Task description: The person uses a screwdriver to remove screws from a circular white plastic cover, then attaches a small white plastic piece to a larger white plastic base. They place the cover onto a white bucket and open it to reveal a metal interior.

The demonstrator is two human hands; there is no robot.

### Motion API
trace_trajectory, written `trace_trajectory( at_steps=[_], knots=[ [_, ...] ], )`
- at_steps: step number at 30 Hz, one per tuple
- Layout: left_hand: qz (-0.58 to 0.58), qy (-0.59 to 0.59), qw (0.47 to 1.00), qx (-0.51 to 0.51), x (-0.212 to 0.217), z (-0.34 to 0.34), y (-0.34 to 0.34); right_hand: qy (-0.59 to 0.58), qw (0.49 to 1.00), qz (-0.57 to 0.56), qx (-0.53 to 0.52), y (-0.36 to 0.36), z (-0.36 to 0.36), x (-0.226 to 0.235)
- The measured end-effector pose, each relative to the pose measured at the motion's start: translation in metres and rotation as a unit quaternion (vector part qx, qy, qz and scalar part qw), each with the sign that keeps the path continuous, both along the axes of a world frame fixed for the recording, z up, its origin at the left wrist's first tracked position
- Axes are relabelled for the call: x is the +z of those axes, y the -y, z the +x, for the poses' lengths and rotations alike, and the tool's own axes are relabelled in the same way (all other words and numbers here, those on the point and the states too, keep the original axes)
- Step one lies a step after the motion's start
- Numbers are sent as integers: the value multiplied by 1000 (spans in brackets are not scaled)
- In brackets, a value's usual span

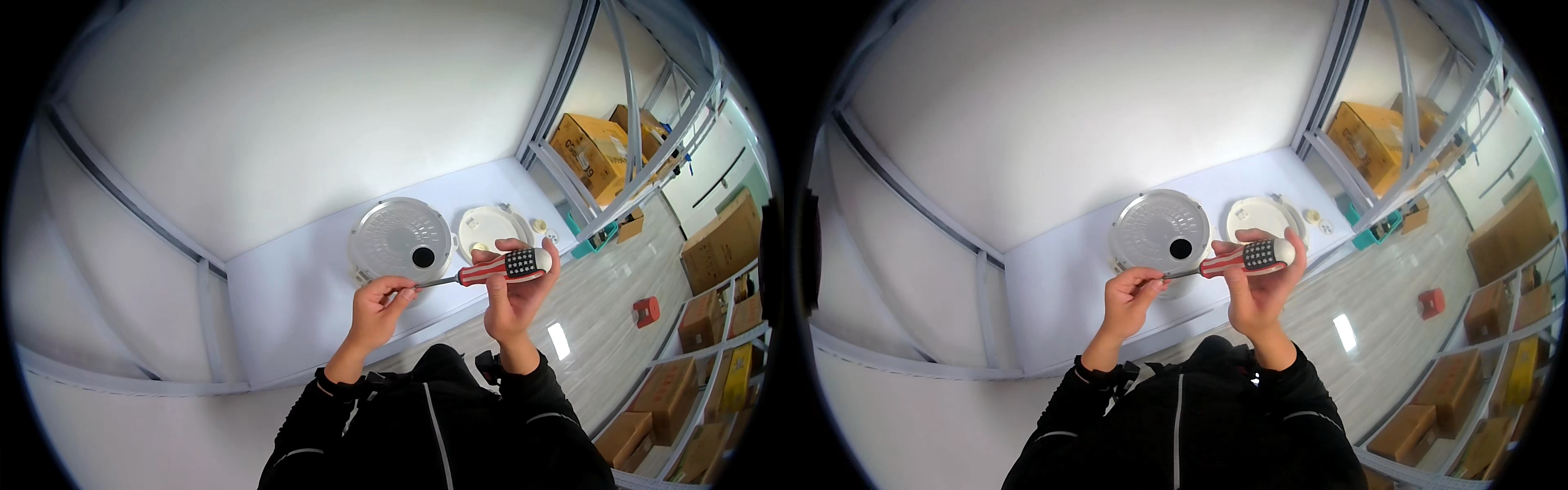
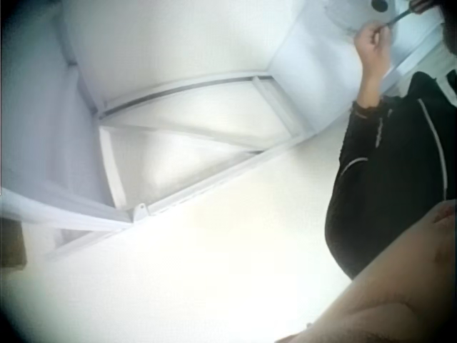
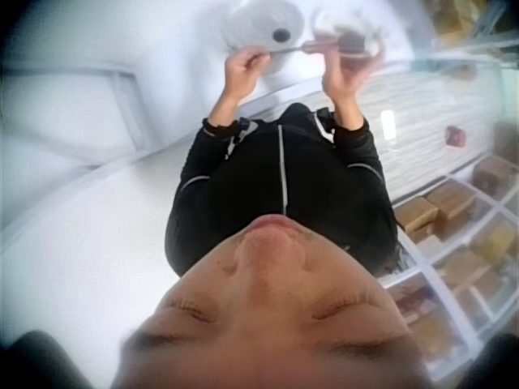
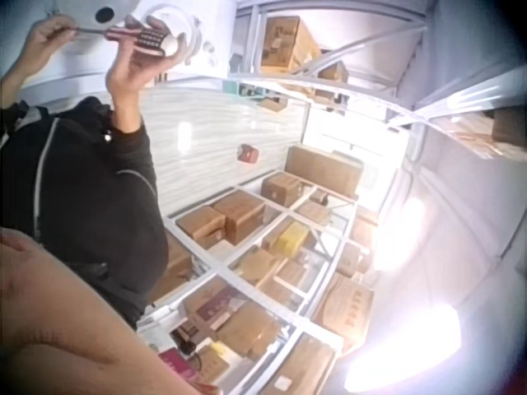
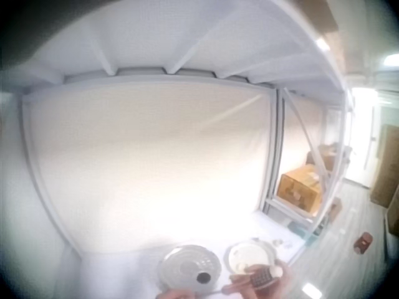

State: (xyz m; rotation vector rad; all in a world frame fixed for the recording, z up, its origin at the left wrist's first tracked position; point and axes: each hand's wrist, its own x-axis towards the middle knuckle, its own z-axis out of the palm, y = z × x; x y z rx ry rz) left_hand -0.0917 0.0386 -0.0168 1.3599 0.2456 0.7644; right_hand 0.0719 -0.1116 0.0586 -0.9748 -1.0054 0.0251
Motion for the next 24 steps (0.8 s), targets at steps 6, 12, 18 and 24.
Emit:
trace_trajectory(
  at_steps=[6,12,18,24],
  knots=[
    [0,-11,1000,14,9,-1,0,-26,1000,6,16,-5,2,9],
    [-1,-25,999,33,11,-6,-3,-9,999,-7,34,-11,1,12],
    [71,-24,995,63,13,-6,-6,-19,998,-8,57,-14,-2,15],
    [55,-28,995,75,9,-8,-6,16,999,15,41,-16,-1,8]
  ],
)
